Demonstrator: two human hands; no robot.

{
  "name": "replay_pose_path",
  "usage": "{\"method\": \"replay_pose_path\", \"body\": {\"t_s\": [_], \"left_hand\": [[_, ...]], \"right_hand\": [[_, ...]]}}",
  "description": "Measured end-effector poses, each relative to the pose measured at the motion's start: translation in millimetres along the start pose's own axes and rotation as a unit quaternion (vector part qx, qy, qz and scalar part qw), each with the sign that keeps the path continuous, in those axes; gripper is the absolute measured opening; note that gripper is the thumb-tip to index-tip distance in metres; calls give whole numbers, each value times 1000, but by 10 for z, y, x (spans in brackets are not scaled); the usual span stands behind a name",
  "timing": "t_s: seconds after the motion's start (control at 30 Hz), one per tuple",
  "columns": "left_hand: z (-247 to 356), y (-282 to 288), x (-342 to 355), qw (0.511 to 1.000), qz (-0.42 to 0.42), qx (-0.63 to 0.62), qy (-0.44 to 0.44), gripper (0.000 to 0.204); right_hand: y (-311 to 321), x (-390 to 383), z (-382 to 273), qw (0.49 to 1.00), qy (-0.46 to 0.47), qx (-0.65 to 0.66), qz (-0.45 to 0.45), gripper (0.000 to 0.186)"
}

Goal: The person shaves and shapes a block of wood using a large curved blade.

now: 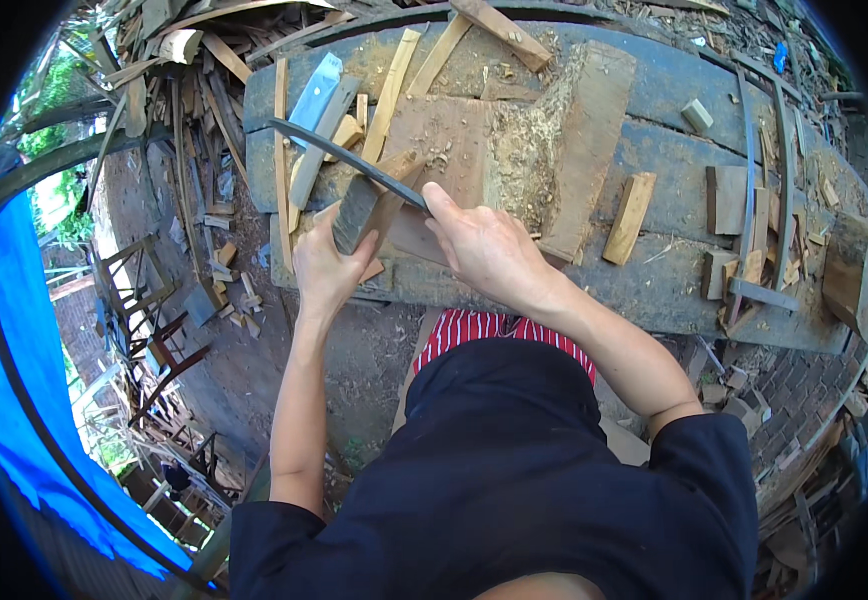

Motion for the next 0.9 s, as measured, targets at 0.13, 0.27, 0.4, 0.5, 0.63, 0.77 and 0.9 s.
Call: {"method": "replay_pose_path", "body": {"t_s": [0.13, 0.27, 0.4, 0.5, 0.63, 0.77, 0.9], "left_hand": [[48, -76, 104, 998, 11, 27, -62, 51], [25, -4, 70, 1000, -2, 22, 13, 53], [-24, -54, 68, 999, 24, 47, -8, 54], [120, -100, 94, 1000, 22, 2, -13, 53], [191, 1, 98, 998, 33, -39, 45, 47], [162, -83, 38, 999, 41, 24, 5, 47], [-7, -114, 20, 999, 47, 13, 9, 47]], "right_hand": [[-103, 342, 438, 995, -89, -18, -28, 19], [70, 19, -4, 1000, -13, -9, 0, 20], [-60, 152, 100, 1000, -6, 12, 23, 22], [-167, 373, 441, 999, -34, -6, 19, 23], [-32, 51, 75, 999, 5, 3, 42, 24], [-82, -27, 32, 1000, 15, 19, 20, 25], [-23, 72, -10, 998, 31, 43, -17, 23]]}}
Point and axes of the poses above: each hand's wrist, its own x-axis towards the middle knuckle, its own y-axis out of the back of the hand, z = x × y, the point moved 2 cm from there along x, towards the middle knuckle, and after that the axes turned 13 degrees about -y, right-handed, at the moved point
